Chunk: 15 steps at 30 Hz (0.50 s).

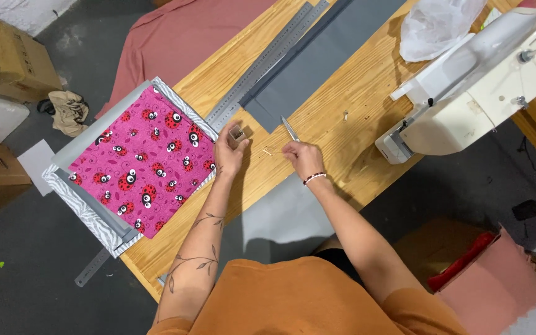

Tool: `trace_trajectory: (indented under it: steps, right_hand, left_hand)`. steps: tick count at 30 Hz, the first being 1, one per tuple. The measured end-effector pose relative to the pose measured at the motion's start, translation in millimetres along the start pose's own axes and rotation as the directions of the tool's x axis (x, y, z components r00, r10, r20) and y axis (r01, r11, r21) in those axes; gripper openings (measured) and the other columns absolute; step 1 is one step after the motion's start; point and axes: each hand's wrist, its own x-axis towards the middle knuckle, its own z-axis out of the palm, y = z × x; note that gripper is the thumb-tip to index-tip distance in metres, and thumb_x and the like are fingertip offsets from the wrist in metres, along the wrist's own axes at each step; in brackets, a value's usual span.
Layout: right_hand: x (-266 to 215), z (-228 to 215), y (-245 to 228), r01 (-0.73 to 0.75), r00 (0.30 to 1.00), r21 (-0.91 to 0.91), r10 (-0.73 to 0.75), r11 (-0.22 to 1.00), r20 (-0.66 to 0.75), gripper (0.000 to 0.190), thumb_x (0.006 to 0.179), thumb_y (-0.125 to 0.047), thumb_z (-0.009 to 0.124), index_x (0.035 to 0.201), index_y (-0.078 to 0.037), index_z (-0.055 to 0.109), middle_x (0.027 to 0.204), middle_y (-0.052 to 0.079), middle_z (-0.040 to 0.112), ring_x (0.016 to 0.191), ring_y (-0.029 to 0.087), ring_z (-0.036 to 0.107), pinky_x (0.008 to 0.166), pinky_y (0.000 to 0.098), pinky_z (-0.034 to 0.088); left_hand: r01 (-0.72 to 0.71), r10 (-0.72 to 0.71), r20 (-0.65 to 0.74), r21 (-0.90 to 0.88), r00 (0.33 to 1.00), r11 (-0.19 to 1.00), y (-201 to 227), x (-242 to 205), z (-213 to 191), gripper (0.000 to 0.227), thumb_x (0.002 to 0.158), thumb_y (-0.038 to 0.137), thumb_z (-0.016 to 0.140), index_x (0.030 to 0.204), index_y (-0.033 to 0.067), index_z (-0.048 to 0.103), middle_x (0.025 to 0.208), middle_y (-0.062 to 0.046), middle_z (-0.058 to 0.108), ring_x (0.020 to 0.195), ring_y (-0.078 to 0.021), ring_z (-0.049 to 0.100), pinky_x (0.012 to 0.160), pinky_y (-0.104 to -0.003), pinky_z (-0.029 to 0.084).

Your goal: The person aligns a grey fabric piece on a wooden table and secures it with straight pins. They fold the fabric edges, smooth the surface, and place pins along the seams to hold the layers together.

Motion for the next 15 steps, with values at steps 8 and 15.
trace_trajectory:
  steps: [8,15]
  right_hand:
    - [-21,-26,58,0.015,0.997,0.096,-0.008,0.995,-0.076,0.011,0.092,-0.016,0.072,0.097,-0.025,0.076,0.091,0.001,0.072,0.097,0.025,0.07,0.089,0.0382,0.055]
    - [-66,-4,48,0.091,0.996,0.1,-0.09,0.991,-0.014,0.007,0.091,-0.019,0.073,0.095,-0.023,0.077,0.1,0.005,0.067,0.101,0.029,0.069,0.091,0.0388,0.056]
  left_hand:
    - [-0.224,0.293,-0.18,0.325,0.939,0.919,14,-86,24,0.025,0.092,0.01,0.069,0.116,0.011,0.063,0.108,-0.013,0.055,0.108,-0.0362,0.056,0.094,-0.047,0.047]
    - [-0.359,0.294,0.211,0.442,0.932,0.822,-15,-146,66,0.021,0.095,0.016,0.065,0.115,0.0124,0.071,0.111,-0.003,0.06,0.115,-0.0227,0.057,0.096,-0.038,0.049]
